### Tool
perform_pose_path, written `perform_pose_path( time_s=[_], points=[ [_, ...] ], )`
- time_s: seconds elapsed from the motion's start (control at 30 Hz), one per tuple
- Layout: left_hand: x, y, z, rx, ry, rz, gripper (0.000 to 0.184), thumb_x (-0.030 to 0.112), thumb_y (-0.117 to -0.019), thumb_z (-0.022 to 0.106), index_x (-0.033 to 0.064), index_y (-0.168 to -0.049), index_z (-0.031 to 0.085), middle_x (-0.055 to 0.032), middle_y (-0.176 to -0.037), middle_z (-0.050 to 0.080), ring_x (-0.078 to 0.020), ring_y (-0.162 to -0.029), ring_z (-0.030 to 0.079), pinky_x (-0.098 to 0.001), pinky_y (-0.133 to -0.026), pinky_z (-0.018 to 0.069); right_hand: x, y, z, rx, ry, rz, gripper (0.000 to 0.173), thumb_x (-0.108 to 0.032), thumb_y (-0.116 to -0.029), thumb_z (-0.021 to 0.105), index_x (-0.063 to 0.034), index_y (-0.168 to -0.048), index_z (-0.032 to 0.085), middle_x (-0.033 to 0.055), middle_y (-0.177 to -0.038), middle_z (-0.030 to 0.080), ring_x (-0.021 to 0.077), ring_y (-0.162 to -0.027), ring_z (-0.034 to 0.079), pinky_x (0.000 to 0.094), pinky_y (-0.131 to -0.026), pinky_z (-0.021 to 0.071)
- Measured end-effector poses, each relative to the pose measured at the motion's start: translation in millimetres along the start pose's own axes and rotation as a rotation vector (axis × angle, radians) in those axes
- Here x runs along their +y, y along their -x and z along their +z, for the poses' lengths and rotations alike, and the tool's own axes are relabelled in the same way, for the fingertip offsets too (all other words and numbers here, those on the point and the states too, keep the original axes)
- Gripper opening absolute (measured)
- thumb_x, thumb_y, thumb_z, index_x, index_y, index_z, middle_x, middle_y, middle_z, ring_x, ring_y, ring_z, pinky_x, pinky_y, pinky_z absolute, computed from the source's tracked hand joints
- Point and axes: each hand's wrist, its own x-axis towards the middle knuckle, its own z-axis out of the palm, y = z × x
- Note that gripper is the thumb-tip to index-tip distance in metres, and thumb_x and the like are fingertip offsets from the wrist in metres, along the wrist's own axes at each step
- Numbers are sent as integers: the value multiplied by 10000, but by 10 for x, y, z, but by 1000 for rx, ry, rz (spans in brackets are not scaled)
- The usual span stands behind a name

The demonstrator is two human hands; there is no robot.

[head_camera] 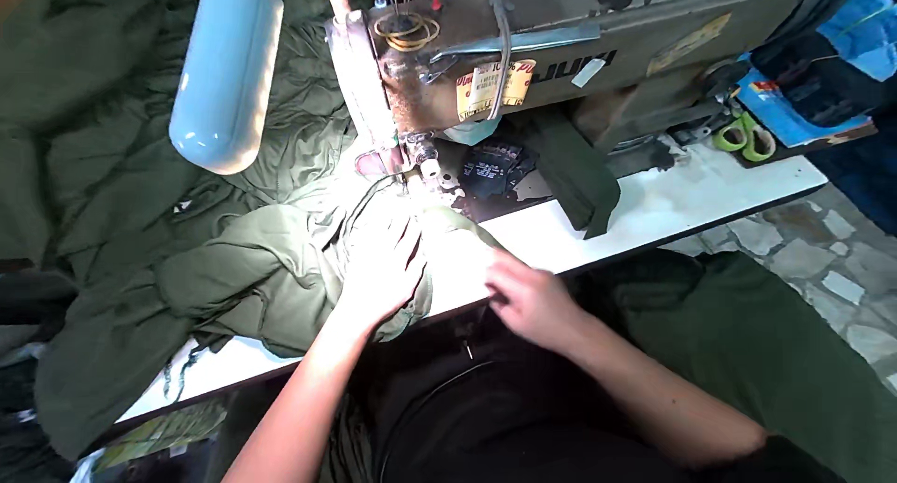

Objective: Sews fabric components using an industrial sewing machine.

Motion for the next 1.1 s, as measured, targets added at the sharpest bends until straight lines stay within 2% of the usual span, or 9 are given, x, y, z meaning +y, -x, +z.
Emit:
perform_pose_path(
  time_s=[0.07, 0.13, 0.27, 0.4, 0.43, 0.5, 0.63, 0.83, 1.1],
  points=[
    [14, -3, 3, -3, -16, 0, 548, 347, -1022, 384, 55, -1438, 588, -172, -1560, 480, -375, -1471, 410, -606, -1188, 277, 157, -20, -135, 30, 97, 199, 195, -70, -901, 685, 12, -1073, 727, 222, -1316, 655, 331, -796, 733, 511, -664, 601],
    [17, -18, 5, -17, -31, 3, 549, 347, -1022, 380, 78, -1461, 570, -155, -1577, 461, -369, -1487, 383, -611, -1195, 253, 223, -48, -214, -115, 146, 378, 297, -72, -940, 673, 29, -1219, 685, 236, -1479, 537, 392, -911, 724, 560, -773, 583],
    [10, -36, -13, -21, 5, 13, 562, 356, -1023, 361, 58, -1448, 577, -156, -1567, 476, -374, -1484, 387, -611, -1192, 258, 209, 36, -104, -50, 85, 216, 83, -3, -875, 689, 64, -924, 679, 257, -1304, 641, 347, -800, 730, 510, -690, 597],
    [-21, -136, -153, 102, 137, -100, 415, 210, -1041, 451, -25, -1324, 645, -236, -1387, 612, -425, -1320, 562, -614, -1103, 406, -78, 13, -69, 108, -117, -96, 110, -43, -872, 625, -2, -948, 693, 138, -866, 719, 211, -699, 697, 345, -614, 579],
    [-44, -186, -195, 125, 147, -105, 389, 164, -1030, 484, -45, -1323, 633, -254, -1368, 620, -436, -1296, 580, -610, -1088, 423, -185, -4, -71, 88, -188, -159, 121, -40, -882, 619, -7, -968, 697, 114, -828, 721, 187, -699, 696, 313, -624, 576],
    [-102, -269, -228, 120, 142, -57, 428, 115, -1004, 521, -60, -1391, 572, -260, -1422, 583, -431, -1342, 551, -583, -1123, 410, -365, -44, -49, 28, -327, -269, 144, -27, -891, 618, -8, -1011, 693, 108, -860, 724, 170, -743, 697, 286, -656, 571],
    [-202, -340, -160, 108, 118, 65, 452, 67, -951, 544, -57, -1384, 579, -276, -1414, 579, -438, -1345, 544, -573, -1116, 426, -564, -91, 39, -36, -526, -369, 143, -8, -887, 599, -5, -1010, 673, 120, -859, 691, 174, -745, 673, 272, -632, 544],
    [-165, -333, -139, 97, 94, 76, 403, 110, -1017, 465, -31, -1364, 612, -261, -1389, 608, -448, -1340, 548, -586, -1110, 423, -655, -35, 50, -85, -693, -296, 144, 14, -904, 597, 17, -1025, 673, 135, -868, 705, 167, -755, 672, 261, -668, 545],
    [-92, -316, -159, 61, 2, 64, 407, 145, -1039, 474, -44, -1377, 599, -274, -1392, 601, -472, -1326, 549, -615, -1088, 424, -668, 31, -3, -191, -986, -142, 135, 14, -943, 577, 82, -1042, 639, 106, -868, 660, -10, -755, 561, 92, -697, 445]
  ],
)
